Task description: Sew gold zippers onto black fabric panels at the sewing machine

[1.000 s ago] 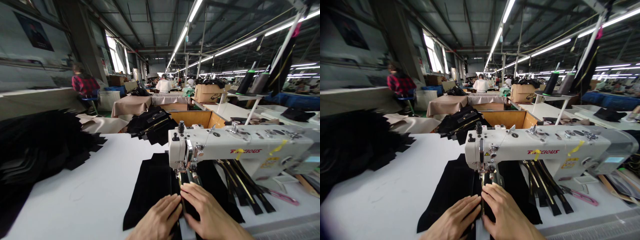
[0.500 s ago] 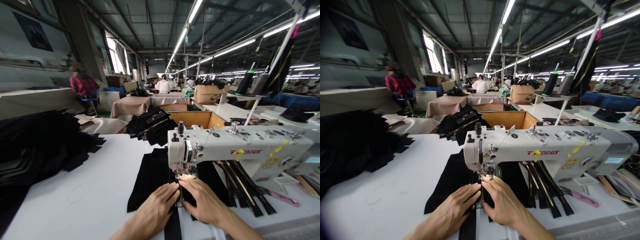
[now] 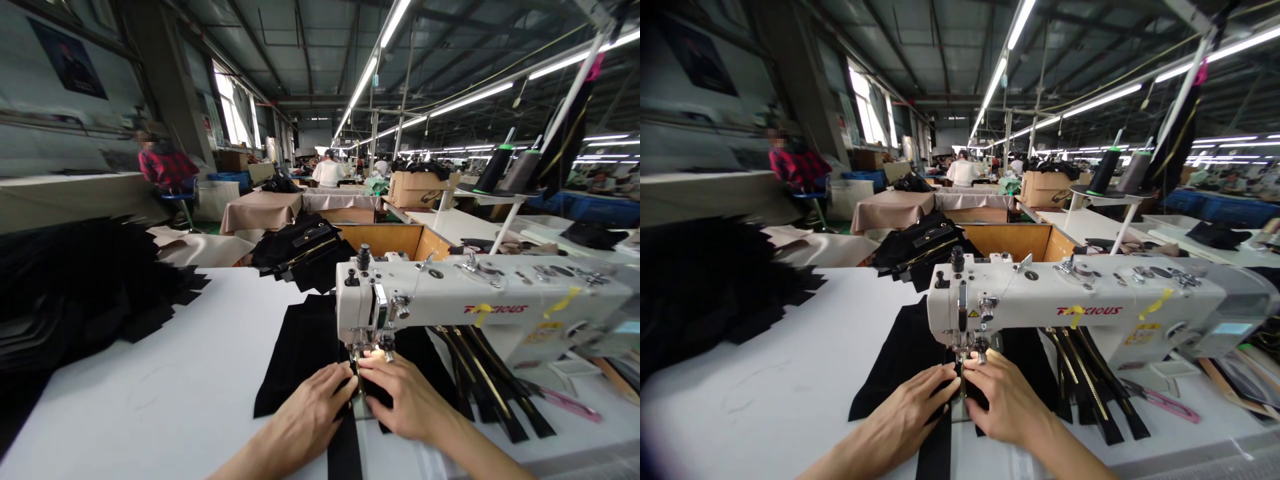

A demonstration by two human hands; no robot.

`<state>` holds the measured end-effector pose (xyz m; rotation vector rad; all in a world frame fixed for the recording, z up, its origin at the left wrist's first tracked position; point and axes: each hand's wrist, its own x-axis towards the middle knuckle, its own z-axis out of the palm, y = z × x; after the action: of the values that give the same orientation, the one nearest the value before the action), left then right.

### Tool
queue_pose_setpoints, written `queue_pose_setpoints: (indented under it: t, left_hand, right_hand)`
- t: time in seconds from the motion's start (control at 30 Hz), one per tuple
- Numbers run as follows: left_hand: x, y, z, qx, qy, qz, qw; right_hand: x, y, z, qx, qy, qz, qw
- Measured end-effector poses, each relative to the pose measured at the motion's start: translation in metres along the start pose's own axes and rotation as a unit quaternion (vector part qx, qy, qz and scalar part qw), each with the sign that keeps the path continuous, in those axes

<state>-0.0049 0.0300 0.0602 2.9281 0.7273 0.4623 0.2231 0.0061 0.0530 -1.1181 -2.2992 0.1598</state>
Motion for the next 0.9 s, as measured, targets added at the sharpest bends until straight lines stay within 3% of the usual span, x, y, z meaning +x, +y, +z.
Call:
queue_pose_setpoints:
  t: [0.17,0.4,0.7,0.9]
  left_hand:
    - [0.0,-0.002,0.004,0.009,0.021,-0.005,1.0]
    - [-0.004,-0.003,0.01,-0.024,0.099,0.004,0.995]
    - [-0.001,-0.001,-0.002,-0.008,0.097,0.053,0.994]
    - [0.0,-0.003,0.004,-0.007,0.115,0.064,0.991]
  right_hand:
    - [-0.001,0.0,0.002,-0.005,0.007,0.004,1.0]
    - [-0.005,-0.01,-0.007,0.035,0.021,-0.023,0.999]
    - [-0.007,-0.009,-0.002,0.033,-0.008,-0.033,0.999]
    - [-0.005,-0.011,-0.002,0.041,0.008,-0.05,0.998]
